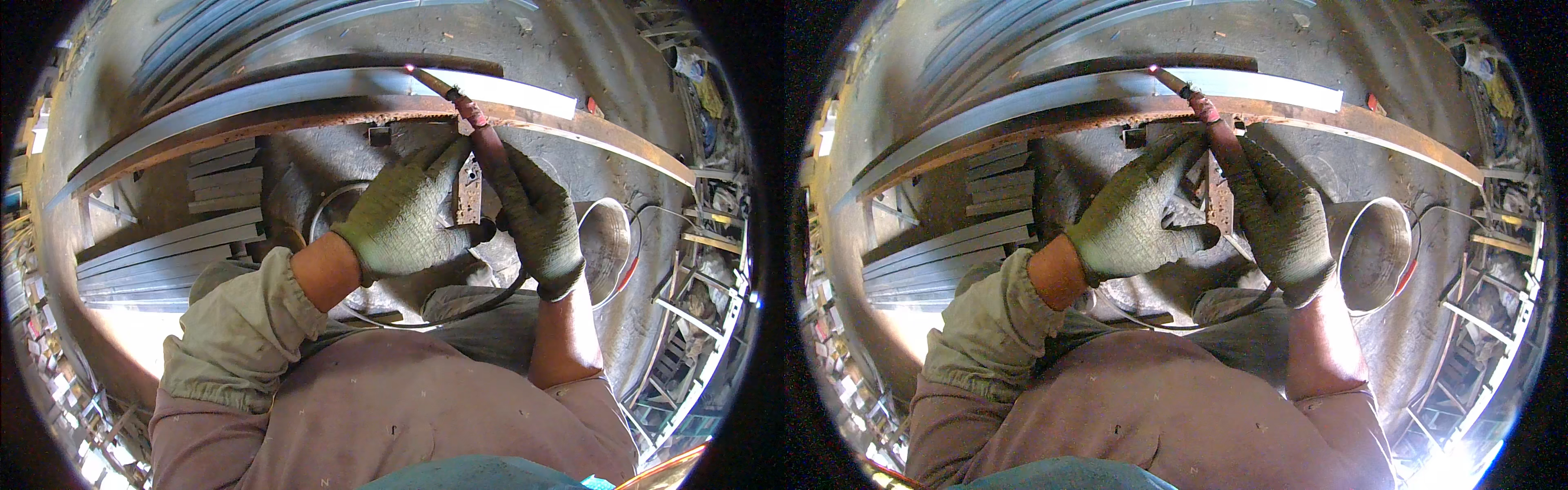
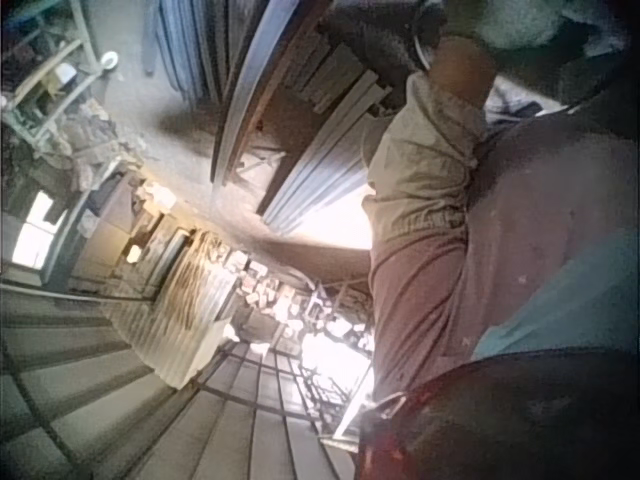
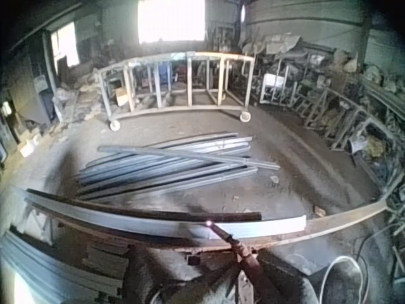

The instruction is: The person welds curved metal bars to a frame using a welding torch, producing bright sparks. They repeatedly position bars, weld along seams, and adjust pieces while seated on the floor in a workshop.

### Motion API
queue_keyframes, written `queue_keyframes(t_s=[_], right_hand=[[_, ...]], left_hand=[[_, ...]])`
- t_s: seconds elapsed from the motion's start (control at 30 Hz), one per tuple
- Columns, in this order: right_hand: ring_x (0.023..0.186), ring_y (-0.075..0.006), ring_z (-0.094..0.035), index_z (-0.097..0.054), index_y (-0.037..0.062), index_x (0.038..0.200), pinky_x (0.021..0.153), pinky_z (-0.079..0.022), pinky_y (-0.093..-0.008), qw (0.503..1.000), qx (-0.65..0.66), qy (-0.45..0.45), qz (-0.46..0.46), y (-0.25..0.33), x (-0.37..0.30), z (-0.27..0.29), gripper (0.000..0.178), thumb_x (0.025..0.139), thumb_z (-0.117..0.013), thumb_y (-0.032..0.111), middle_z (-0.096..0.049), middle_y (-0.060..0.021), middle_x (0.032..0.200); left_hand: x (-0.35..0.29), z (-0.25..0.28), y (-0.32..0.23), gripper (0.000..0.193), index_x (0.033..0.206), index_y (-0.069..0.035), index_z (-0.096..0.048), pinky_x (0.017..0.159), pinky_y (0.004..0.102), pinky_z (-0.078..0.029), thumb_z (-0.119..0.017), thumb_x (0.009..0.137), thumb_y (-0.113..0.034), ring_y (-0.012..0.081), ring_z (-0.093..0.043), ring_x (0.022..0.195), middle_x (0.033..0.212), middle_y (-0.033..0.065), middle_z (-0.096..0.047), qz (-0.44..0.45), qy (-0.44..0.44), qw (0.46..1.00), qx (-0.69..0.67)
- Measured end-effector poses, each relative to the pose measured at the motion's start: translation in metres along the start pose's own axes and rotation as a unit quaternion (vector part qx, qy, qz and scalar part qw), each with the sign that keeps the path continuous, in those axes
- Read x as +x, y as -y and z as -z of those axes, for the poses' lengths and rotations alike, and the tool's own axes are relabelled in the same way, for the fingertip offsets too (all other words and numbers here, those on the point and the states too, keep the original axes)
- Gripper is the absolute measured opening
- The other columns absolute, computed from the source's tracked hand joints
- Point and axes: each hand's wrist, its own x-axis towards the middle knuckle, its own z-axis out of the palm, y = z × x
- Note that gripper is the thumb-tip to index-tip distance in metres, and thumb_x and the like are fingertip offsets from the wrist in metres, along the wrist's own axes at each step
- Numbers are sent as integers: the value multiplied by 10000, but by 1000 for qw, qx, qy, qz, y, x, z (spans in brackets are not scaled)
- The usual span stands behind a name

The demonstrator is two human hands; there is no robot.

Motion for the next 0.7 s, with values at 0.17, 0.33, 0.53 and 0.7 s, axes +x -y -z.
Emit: queue_keyframes(t_s=[0.17,0.33,0.53,0.7], right_hand=[[757,-39,-626,-717,60,1614,660,-522,-231,996,51,19,66,-3,2,-2,475,1209,-709,308,-813,4,1098],[777,-40,-650,-716,50,1609,647,-548,-247,999,18,3,41,-6,3,-2,458,1209,-702,272,-807,-9,1176],[980,-69,-687,-716,64,1614,834,-566,-268,995,79,31,59,-3,1,-1,429,1215,-679,217,-818,-45,1302],[1334,-130,-734,-726,69,1610,1150,-562,-309,994,89,30,47,-2,0,-3,396,1229,-625,113,-807,-79,1494]], left_hand=[[1,6,-3,1032,1662,61,-509,1235,551,-531,-913,914,-523,504,-647,1452,1647,333,-591,25,23,999,-30],[-2,3,4,1079,1682,72,-490,1272,549,-505,-921,903,-538,490,-632,1491,1648,334,-598,-11,10,1000,4],[-6,-1,10,1074,1692,76,-481,1285,539,-493,-911,914,-526,498,-615,1505,1658,335,-595,-13,6,1000,3],[-5,3,8,1064,1689,79,-483,1283,548,-494,-907,916,-517,505,-611,1504,1651,336,-599,-16,11,1000,-2]])
